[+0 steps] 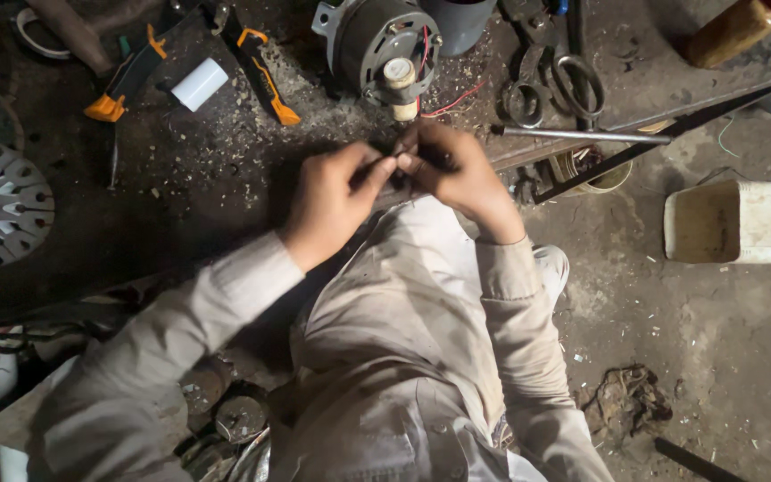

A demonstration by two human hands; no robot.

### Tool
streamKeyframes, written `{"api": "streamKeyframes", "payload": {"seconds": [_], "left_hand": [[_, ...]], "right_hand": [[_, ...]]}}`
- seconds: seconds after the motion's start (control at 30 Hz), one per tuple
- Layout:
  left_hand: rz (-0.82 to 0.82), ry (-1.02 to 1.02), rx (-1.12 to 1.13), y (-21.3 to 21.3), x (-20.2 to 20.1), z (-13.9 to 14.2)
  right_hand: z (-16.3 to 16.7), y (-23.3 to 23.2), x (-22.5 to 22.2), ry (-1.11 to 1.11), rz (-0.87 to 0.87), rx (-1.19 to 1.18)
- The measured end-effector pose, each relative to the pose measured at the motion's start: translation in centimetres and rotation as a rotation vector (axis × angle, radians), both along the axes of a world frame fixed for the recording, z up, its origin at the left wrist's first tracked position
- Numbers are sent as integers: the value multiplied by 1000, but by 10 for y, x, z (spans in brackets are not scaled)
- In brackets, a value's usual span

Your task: The person handles a small electrical motor, inserts a cylindrical component into its housing, and uses a metal rod to press or adjust internal parts. The person then manipulates wires and uses pliers to cut or trim them.

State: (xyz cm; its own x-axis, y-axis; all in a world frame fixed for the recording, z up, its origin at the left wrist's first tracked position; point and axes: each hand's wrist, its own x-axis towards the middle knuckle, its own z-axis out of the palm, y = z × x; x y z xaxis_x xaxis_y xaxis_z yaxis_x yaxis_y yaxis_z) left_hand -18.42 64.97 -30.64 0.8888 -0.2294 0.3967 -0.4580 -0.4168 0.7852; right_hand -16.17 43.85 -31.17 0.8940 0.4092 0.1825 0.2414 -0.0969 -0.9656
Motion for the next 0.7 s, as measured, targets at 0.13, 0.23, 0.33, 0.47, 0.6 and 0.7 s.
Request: {"api": "streamKeyframes", "payload": {"seconds": [0.13,0.23,0.33,0.47,0.6,0.7], "left_hand": [[0,190,-48,-4,-4,-3],[-5,51,32,2,-6,1],[-53,-471,301,12,-7,5],[-66,-511,425,11,0,0],[9,-133,81,-2,5,-12],[-9,789,-460,-6,4,-16]], "right_hand": [[-3,-2,0,19,25,14],[-3,-3,-1,198,-8,107],[-2,-3,0,16,28,78],[4,0,-2,248,-59,116],[14,5,-16,43,-103,36],[20,1,-32,-42,-141,155]]}}
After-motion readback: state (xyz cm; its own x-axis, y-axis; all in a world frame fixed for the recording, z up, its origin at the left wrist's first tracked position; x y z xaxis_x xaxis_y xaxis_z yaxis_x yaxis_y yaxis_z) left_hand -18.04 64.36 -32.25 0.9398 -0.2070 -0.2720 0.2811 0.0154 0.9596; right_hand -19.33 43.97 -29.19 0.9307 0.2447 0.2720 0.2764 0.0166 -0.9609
